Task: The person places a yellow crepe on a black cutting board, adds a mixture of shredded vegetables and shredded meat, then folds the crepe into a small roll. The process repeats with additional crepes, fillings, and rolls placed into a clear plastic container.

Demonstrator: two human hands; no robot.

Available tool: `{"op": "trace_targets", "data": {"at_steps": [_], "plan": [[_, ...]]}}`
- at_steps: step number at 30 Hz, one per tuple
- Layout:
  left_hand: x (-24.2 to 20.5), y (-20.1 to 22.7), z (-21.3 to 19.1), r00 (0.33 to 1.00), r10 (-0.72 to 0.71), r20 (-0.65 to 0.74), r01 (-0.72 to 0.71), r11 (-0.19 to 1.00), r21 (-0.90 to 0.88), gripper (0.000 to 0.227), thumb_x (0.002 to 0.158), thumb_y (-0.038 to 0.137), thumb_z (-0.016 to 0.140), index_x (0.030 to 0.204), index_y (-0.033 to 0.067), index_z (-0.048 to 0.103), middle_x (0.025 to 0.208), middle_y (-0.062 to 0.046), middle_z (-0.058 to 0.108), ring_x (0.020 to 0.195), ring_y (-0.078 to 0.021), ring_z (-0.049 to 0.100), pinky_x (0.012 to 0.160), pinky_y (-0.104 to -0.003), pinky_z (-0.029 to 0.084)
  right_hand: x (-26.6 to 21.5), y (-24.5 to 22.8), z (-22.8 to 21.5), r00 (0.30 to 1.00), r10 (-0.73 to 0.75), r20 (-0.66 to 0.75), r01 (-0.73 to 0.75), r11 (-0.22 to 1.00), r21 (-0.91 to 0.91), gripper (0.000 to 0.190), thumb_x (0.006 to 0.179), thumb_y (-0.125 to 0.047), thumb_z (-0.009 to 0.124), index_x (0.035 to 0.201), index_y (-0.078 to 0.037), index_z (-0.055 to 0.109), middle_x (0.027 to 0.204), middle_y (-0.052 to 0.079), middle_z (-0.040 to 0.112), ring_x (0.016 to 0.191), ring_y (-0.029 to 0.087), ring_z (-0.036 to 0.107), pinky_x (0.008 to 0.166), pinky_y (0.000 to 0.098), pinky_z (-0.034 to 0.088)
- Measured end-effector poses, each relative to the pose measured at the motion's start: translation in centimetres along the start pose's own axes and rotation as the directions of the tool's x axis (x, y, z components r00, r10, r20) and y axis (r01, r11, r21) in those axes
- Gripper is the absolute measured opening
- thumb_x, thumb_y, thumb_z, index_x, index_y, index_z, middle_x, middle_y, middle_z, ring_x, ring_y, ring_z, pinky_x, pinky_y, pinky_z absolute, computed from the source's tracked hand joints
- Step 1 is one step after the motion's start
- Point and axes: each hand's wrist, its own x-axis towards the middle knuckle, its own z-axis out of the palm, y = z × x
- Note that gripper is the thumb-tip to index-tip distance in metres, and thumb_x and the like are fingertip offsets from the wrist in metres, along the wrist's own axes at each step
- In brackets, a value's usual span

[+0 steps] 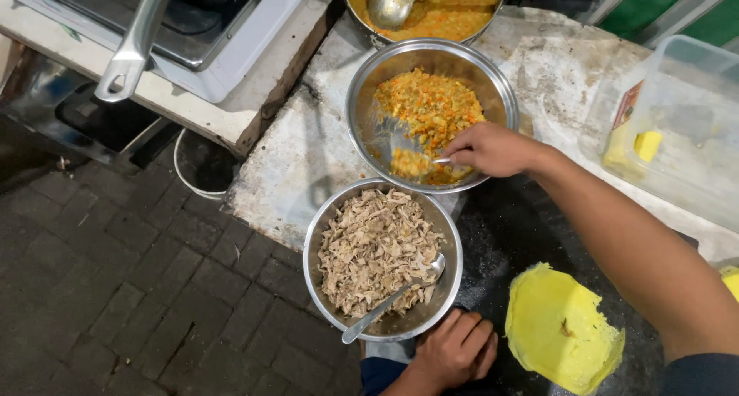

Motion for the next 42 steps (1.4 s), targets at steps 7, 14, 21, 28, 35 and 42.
{"op": "trace_targets", "data": {"at_steps": [7, 14, 21, 28, 35, 42], "plan": [[-0.1, -0.2, 0.6, 0.999, 0.043, -0.004, -0.043, 0.998, 0.055, 0.015, 0.096, 0.008, 0.056, 0.094, -0.0054, 0.062, 0.088, -0.019, 0.06, 0.075, -0.0311, 0.056, 0.071, -0.039, 0.048, -10.1, 2.0, 0.4, 0.933, -0.004, -0.361, 0.06, 0.988, 0.145, 0.026, 0.094, -0.023, 0.061, 0.113, -0.01, 0.074, 0.112, 0.002, 0.074, 0.098, 0.015, 0.067, 0.088, 0.0289, 0.047], [0.6, 0.6, 2.8, 0.988, 0.032, -0.153, -0.029, 0.999, 0.023, 0.014, 0.088, 0.009, 0.067, 0.098, 0.0023, 0.073, 0.095, -0.016, 0.067, 0.079, -0.0314, 0.067, 0.07, -0.04, 0.057, -27.8, 2.0, 12.7, 0.808, 0.046, -0.587, 0.041, 0.99, 0.135, 0.016, 0.091, -0.011, 0.064, 0.103, -0.007, 0.074, 0.095, 0.01, 0.07, 0.088, 0.032, 0.069, 0.078, 0.0406, 0.054], [1.2, 1.5, 7.2, 0.968, 0.25, 0.021, -0.25, 0.968, -0.033, 0.018, 0.095, 0.006, 0.064, 0.11, 0.0031, 0.072, 0.108, -0.016, 0.068, 0.094, -0.034, 0.068, 0.076, -0.041, 0.056, -34.4, 1.1, 26.8, 0.651, 0.197, -0.733, -0.341, 0.939, -0.051, 0.027, 0.091, -0.013, 0.057, 0.114, -0.012, 0.071, 0.105, -0.001, 0.065, 0.094, 0.019, 0.069, 0.08, 0.0294, 0.057], [0.9, 2.4, 8.9, 0.924, 0.315, 0.217, -0.329, 0.944, 0.034, 0.017, 0.099, 0.011, 0.057, 0.106, 0.0047, 0.071, 0.098, -0.011, 0.063, 0.093, -0.0276, 0.062, 0.073, -0.034, 0.052, -35.3, 0.0, 30.5, 0.555, 0.299, -0.777, -0.456, 0.89, 0.016, 0.031, 0.095, -0.021, 0.052, 0.12, -0.019, 0.069, 0.105, -0.004, 0.061, 0.091, 0.016, 0.068, 0.077, 0.0278, 0.058], [0.5, 2.6, 9.2, 0.904, 0.311, 0.294, -0.338, 0.94, 0.046, 0.016, 0.098, 0.006, 0.057, 0.106, 0.0043, 0.071, 0.098, -0.01, 0.061, 0.092, -0.0263, 0.06, 0.07, -0.031, 0.046, -35.5, -1.6, 30.2, 0.487, 0.352, -0.799, -0.392, 0.906, 0.16, 0.027, 0.095, -0.01, 0.052, 0.115, -0.012, 0.069, 0.094, 0.0, 0.06, 0.079, 0.02, 0.068, 0.065, 0.0305, 0.059], [1.7, 4.1, 7.9, 0.915, 0.28, 0.291, -0.297, 0.955, 0.018, 0.015, 0.097, 0.008, 0.06, 0.106, 0.0062, 0.072, 0.098, -0.009, 0.062, 0.092, -0.0254, 0.058, 0.072, -0.032, 0.044, -35.4, -1.4, 30.5, 0.435, 0.365, -0.823, -0.358, 0.909, 0.214, 0.026, 0.096, -0.008, 0.053, 0.118, -0.01, 0.068, 0.094, 0.001, 0.059, 0.078, 0.022, 0.068, 0.062, 0.031, 0.058]]}}
